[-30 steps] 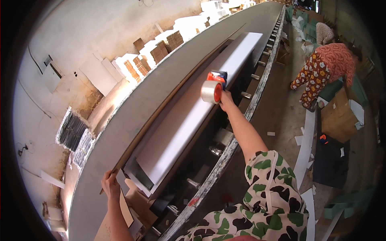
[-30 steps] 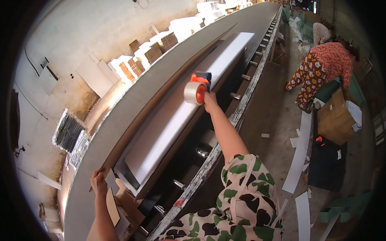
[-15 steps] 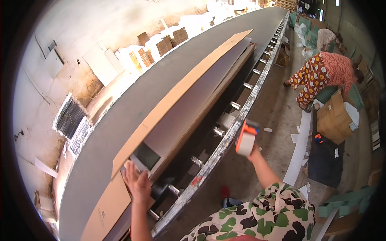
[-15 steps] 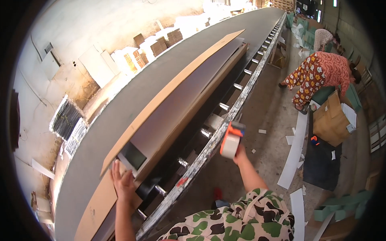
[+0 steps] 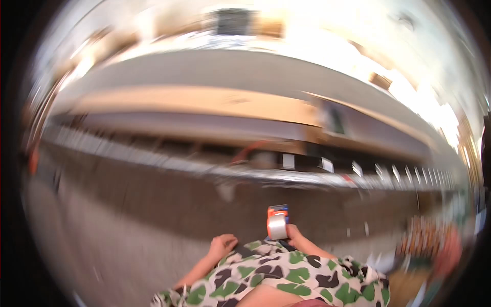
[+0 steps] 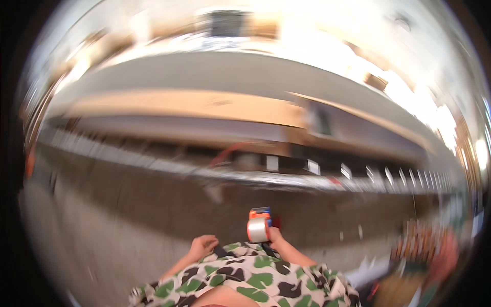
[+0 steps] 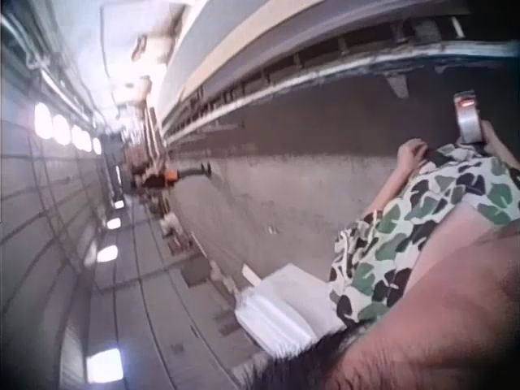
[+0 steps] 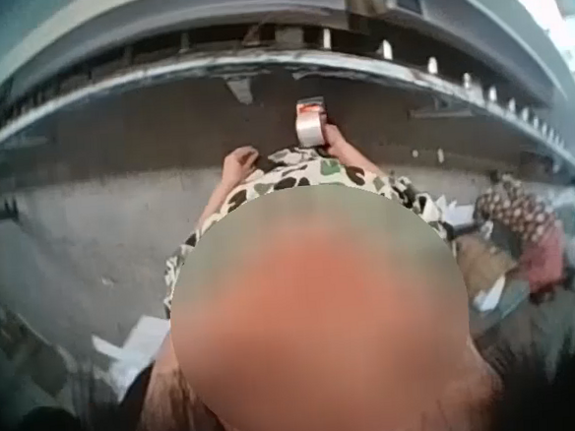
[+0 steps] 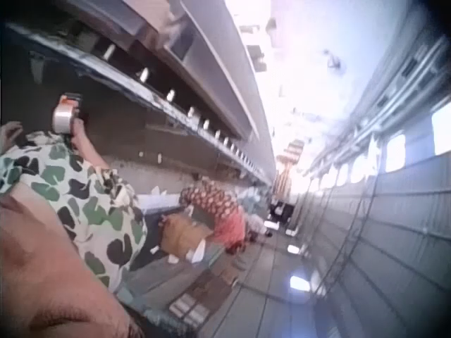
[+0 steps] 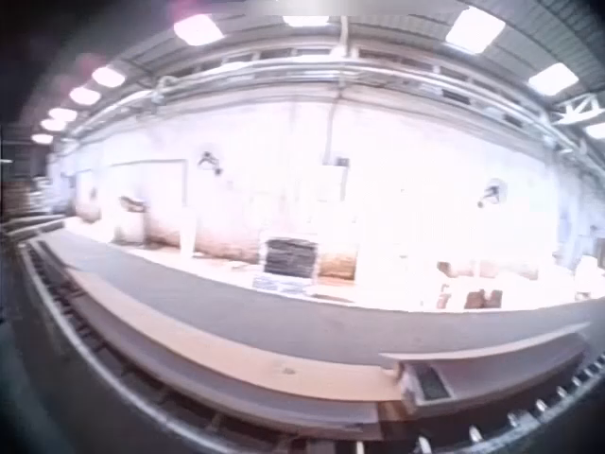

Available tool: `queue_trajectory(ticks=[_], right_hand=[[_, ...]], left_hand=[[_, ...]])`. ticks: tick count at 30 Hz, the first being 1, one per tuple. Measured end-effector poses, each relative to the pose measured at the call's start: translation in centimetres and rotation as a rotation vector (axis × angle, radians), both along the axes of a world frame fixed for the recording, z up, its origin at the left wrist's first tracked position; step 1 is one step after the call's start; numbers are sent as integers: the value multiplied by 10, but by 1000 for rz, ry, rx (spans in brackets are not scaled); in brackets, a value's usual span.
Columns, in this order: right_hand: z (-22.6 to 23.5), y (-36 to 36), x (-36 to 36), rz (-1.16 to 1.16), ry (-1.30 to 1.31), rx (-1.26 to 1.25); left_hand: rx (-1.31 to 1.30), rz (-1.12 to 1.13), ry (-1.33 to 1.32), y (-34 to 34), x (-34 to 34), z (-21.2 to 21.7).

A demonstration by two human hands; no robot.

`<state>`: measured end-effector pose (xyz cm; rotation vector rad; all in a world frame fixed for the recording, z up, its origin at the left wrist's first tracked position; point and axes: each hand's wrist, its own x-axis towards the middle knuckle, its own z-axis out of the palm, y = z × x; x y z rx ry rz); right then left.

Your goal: The person folds the flaps of cardboard boxes and applies tape using a handheld tape dispenser.

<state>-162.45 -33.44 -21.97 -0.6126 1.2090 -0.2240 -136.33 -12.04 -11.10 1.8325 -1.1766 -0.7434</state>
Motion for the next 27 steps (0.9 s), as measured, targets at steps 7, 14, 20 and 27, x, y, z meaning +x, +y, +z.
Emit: queue_trajectory(ticks=[7,14,20,27], right_hand=[[62,49,219,609,-16,-85],[54,148,435,1229,-5,-191],[84,283,636,1581,-34,-314],[102,410,838,1898,-95,-445]], left_hand=[[423,662,88,200,55,-50],[569,1131,490,298,61,-164],[874,1207,625,477,13,-206],[374,2076,632,569,129,-179]])
